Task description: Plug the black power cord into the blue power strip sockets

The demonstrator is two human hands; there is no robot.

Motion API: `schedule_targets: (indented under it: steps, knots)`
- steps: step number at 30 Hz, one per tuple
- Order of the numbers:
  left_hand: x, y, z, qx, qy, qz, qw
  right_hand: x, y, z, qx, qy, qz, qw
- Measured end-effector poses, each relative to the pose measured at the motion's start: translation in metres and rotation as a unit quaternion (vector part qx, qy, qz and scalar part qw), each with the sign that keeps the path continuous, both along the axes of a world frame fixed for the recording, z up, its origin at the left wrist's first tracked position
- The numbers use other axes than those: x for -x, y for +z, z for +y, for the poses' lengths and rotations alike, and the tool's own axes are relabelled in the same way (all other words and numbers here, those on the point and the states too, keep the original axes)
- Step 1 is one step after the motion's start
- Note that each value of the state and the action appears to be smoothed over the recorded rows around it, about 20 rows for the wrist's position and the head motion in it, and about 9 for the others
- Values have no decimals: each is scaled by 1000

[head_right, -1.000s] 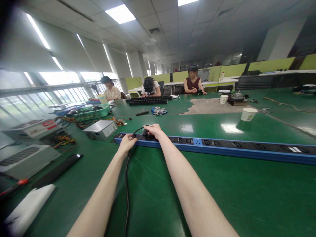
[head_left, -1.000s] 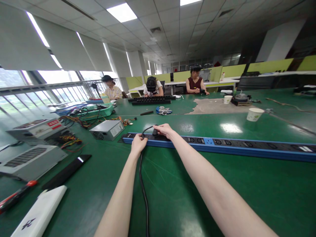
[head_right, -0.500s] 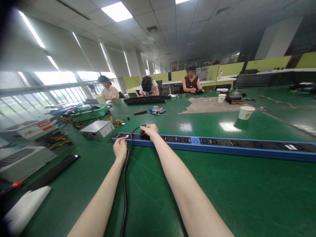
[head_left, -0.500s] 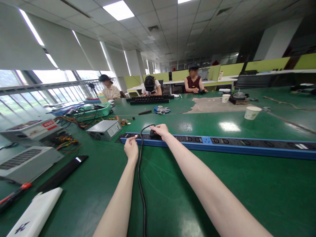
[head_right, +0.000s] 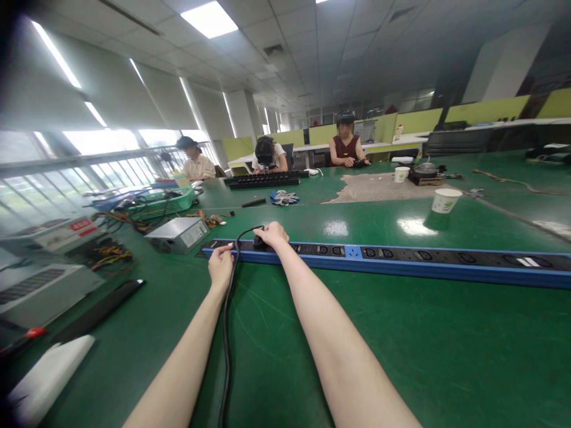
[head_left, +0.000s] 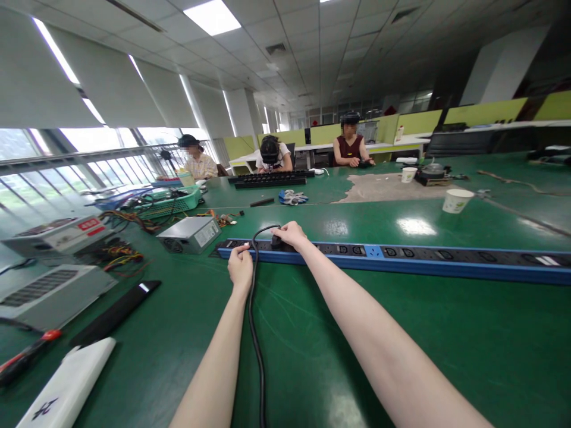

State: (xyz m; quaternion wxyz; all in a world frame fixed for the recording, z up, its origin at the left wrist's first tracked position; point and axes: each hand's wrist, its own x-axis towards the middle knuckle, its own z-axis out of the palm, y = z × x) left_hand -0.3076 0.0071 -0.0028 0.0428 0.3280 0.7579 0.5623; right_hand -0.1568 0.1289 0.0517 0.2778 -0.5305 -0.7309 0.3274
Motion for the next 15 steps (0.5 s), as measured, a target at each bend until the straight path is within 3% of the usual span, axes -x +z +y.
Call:
schedule_targets:
  steps: [5,9,15]
  knots:
    - [1,-1,1,7,-6,4,1000,0,-8,6,17,-16,53,998]
    - [2,-2,1,11,-9,6,1000,2,-12,12,70,12,155,985]
    - [1,-2,0,9,-12,3,1000,7,-8,13,99,26,207,973]
